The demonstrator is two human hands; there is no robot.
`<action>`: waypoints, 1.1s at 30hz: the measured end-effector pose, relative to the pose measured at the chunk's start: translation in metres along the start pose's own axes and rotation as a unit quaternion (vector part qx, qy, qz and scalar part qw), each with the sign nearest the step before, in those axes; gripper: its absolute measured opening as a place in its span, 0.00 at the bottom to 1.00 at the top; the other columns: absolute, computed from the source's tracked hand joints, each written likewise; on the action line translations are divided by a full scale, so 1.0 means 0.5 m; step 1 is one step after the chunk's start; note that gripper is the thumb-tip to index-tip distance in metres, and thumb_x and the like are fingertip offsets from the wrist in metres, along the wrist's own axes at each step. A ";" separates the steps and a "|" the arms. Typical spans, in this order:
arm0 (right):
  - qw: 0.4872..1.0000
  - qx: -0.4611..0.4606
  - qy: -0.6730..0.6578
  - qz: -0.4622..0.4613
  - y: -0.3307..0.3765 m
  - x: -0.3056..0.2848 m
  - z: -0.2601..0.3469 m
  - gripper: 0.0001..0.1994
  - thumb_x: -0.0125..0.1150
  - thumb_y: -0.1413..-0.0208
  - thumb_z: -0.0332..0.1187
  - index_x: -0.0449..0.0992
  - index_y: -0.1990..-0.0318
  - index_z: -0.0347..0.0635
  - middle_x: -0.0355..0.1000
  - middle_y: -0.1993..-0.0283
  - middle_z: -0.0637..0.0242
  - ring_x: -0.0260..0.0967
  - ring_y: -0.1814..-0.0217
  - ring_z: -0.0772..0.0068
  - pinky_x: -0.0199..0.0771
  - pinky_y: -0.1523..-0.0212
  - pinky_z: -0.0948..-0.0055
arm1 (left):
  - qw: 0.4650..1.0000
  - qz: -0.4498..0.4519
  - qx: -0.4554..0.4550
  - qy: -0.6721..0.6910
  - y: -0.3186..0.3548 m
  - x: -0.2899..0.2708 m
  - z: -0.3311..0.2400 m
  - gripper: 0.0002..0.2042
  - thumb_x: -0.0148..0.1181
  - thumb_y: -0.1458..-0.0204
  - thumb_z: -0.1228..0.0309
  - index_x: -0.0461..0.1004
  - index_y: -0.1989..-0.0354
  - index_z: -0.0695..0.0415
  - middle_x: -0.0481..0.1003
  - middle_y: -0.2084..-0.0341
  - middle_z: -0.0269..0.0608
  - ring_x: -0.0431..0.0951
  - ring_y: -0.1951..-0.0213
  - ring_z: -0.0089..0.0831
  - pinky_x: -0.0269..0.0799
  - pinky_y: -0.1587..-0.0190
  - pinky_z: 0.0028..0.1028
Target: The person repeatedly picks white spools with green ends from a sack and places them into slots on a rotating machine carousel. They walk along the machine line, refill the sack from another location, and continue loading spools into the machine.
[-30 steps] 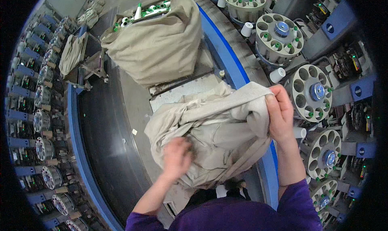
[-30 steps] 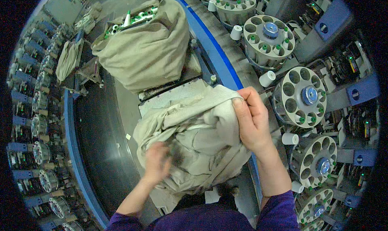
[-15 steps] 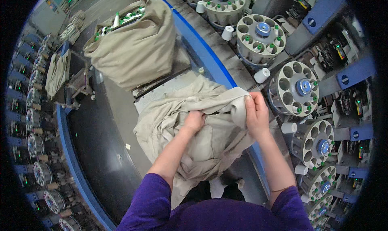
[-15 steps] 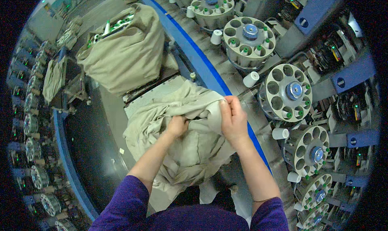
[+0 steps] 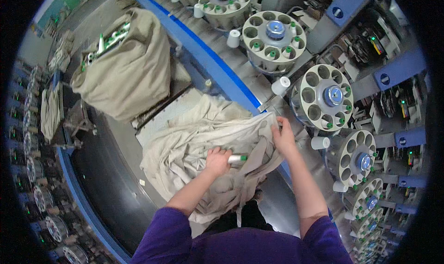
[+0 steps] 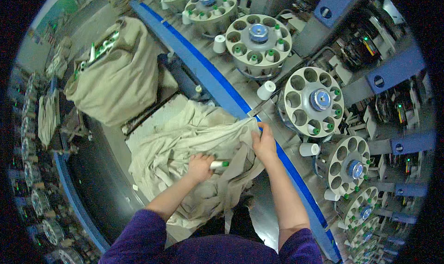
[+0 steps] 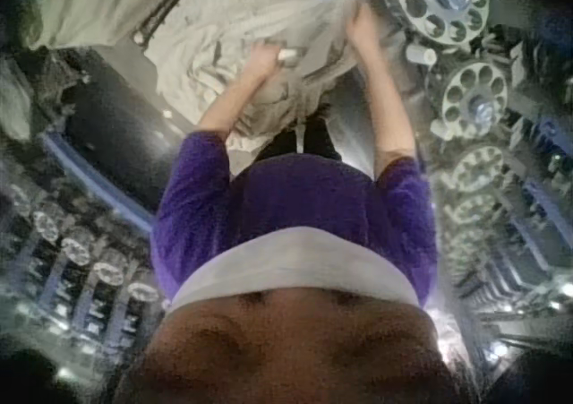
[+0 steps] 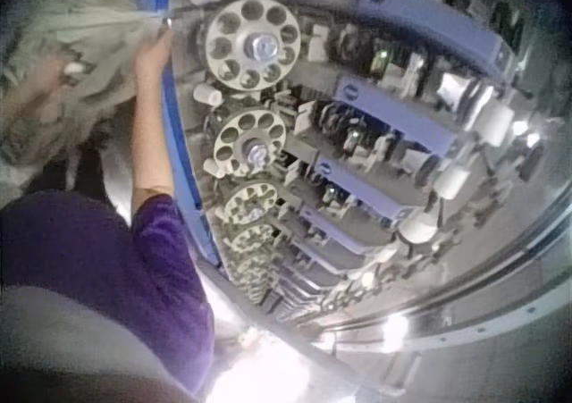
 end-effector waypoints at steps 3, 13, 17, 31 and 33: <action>0.989 0.075 -0.120 0.048 0.039 0.025 -0.007 0.21 0.54 0.47 0.32 0.63 0.45 0.40 0.63 0.44 0.54 0.59 0.39 0.58 0.57 0.40 0.67 | 0.922 -0.164 0.057 0.346 0.044 -0.135 -0.022 0.14 0.56 0.61 0.78 0.65 0.63 0.55 0.72 0.66 0.36 0.72 0.61 0.33 0.66 0.57 0.36; 0.733 0.335 -0.360 0.469 0.276 0.047 0.047 0.17 0.44 0.39 0.47 0.69 0.54 0.45 0.62 0.80 0.78 0.57 0.83 0.82 0.56 0.85 0.80 | 0.372 -0.246 -0.047 0.894 -0.014 -0.333 -0.054 0.23 0.49 0.62 0.87 0.57 0.56 0.54 0.66 0.70 0.39 0.69 0.68 0.32 0.69 0.61 0.35; 0.851 0.271 -0.440 0.093 0.213 -0.157 -0.042 0.12 0.49 0.41 0.41 0.70 0.68 0.43 0.71 0.58 0.59 0.70 0.60 0.66 0.72 0.61 0.65 | 0.344 -0.230 -0.019 0.910 -0.008 -0.302 -0.117 0.17 0.53 0.52 0.78 0.58 0.54 0.52 0.68 0.70 0.38 0.70 0.68 0.33 0.71 0.61 0.38; 0.765 0.195 -0.471 0.394 0.283 -0.292 -0.007 0.15 0.60 0.48 0.41 0.69 0.58 0.44 0.56 0.82 0.80 0.46 0.86 0.88 0.42 0.86 0.86 | 0.301 -0.107 0.013 0.947 -0.056 -0.245 -0.456 0.13 0.46 0.41 0.56 0.60 0.57 0.52 0.68 0.71 0.38 0.70 0.68 0.32 0.70 0.59 0.40; 0.791 0.313 -0.468 0.239 0.281 -0.351 -0.120 0.08 0.59 0.50 0.35 0.70 0.65 0.46 0.57 0.82 0.78 0.49 0.86 0.85 0.45 0.86 0.83 | 0.295 -0.115 -0.003 0.949 -0.068 -0.242 -0.468 0.13 0.44 0.41 0.57 0.60 0.56 0.53 0.68 0.71 0.39 0.70 0.67 0.33 0.69 0.57 0.42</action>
Point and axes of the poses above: each hand's wrist, its own y-axis away from the middle knuckle, its own x-axis out of the palm, z = x × y, the point moved 9 cm from there along -y, towards the middle knuckle
